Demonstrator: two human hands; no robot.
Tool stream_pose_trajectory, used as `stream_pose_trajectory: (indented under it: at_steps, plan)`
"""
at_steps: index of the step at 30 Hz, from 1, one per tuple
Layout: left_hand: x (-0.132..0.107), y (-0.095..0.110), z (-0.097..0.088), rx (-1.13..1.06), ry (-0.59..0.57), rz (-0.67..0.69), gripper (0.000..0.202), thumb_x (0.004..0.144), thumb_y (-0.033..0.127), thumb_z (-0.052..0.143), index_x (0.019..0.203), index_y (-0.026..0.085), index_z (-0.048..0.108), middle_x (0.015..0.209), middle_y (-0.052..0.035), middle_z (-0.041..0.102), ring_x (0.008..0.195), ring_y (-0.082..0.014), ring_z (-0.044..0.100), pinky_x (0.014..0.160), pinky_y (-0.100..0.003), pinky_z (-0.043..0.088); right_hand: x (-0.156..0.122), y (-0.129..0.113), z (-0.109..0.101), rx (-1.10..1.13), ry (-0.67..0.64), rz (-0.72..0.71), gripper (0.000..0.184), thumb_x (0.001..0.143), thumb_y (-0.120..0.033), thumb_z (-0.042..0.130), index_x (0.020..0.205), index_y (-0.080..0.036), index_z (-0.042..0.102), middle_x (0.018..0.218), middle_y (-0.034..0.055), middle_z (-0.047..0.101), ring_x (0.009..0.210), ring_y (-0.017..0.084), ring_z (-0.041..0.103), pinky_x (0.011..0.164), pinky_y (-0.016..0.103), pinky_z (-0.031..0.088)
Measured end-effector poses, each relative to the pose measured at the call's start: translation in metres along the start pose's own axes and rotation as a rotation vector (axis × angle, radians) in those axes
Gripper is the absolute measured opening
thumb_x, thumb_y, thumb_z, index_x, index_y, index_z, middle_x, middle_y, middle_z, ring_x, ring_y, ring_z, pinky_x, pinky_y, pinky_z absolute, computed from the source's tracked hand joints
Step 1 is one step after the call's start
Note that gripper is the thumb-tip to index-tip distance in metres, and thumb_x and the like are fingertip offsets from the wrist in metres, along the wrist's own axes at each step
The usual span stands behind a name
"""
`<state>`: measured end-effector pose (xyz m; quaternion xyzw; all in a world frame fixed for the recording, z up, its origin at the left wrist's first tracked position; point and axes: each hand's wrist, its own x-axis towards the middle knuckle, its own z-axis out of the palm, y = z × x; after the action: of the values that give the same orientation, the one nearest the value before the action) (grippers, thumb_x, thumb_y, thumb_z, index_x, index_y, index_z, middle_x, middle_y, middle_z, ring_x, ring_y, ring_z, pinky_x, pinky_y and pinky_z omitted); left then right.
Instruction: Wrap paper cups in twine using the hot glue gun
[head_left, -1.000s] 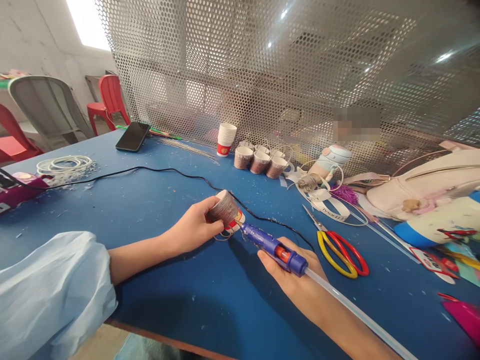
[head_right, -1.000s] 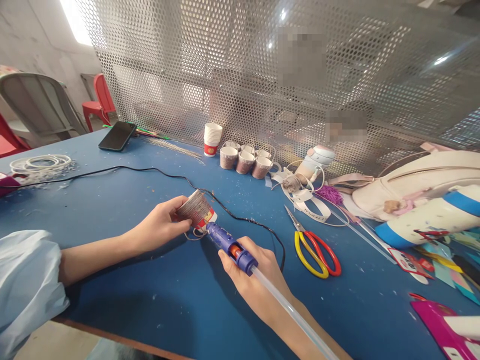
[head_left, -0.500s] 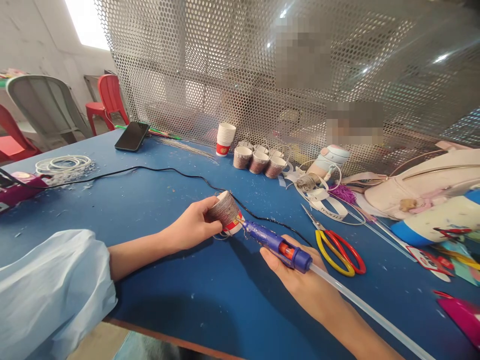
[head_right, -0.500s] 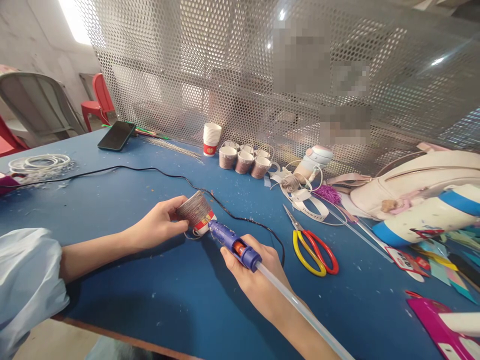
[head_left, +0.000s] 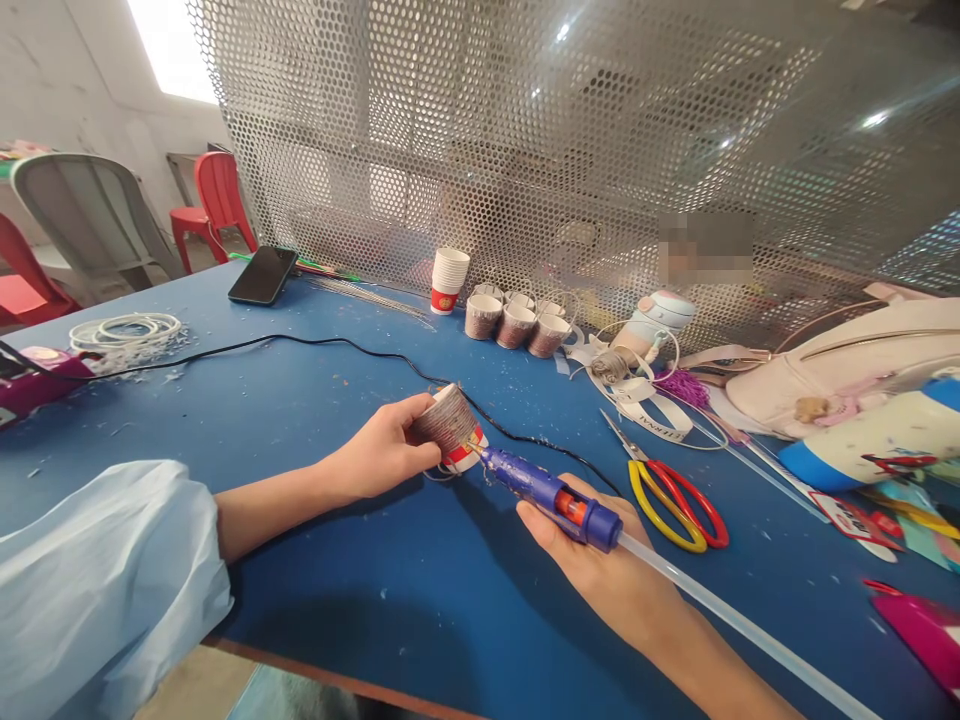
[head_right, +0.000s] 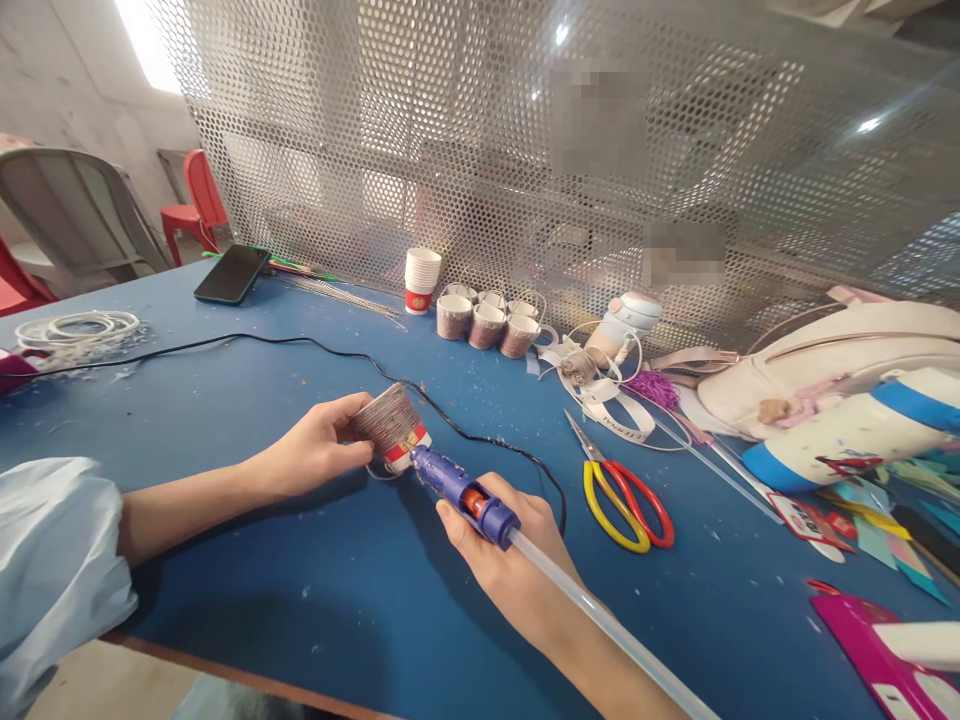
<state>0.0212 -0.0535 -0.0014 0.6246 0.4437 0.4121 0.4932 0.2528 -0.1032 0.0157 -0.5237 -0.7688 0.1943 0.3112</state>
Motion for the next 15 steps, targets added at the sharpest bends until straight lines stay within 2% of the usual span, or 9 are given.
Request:
stream_pose_trajectory:
  at_steps: [8, 15]
  plan:
    - [0.0015, -0.0019, -0.0009, -0.071, -0.027, -0.016, 0.022, 0.062, 0.014, 0.054, 0.084, 0.017, 0.058, 0.075, 0.0018, 0.062, 0.073, -0.0166, 0.060, 0.069, -0.029, 0.048, 0.0049, -0.0014, -0.0074, 0.035, -0.040, 0.060, 0.029, 0.086, -0.044, 0.054, 0.064, -0.024, 0.054, 0.047, -0.0039, 0.048, 0.042, 0.013, 0.048, 0.042, 0.024, 0.042]
    - [0.0019, -0.0012, -0.0023, -0.083, -0.050, -0.006, 0.022, 0.062, 0.014, 0.055, 0.083, 0.016, 0.058, 0.074, 0.0009, 0.063, 0.072, -0.0170, 0.060, 0.068, -0.030, 0.049, 0.0009, -0.0027, -0.0044, 0.031, -0.002, 0.088, 0.029, 0.083, -0.044, 0.057, 0.061, -0.024, 0.054, 0.049, -0.0038, 0.049, 0.045, 0.013, 0.050, 0.046, 0.023, 0.045]
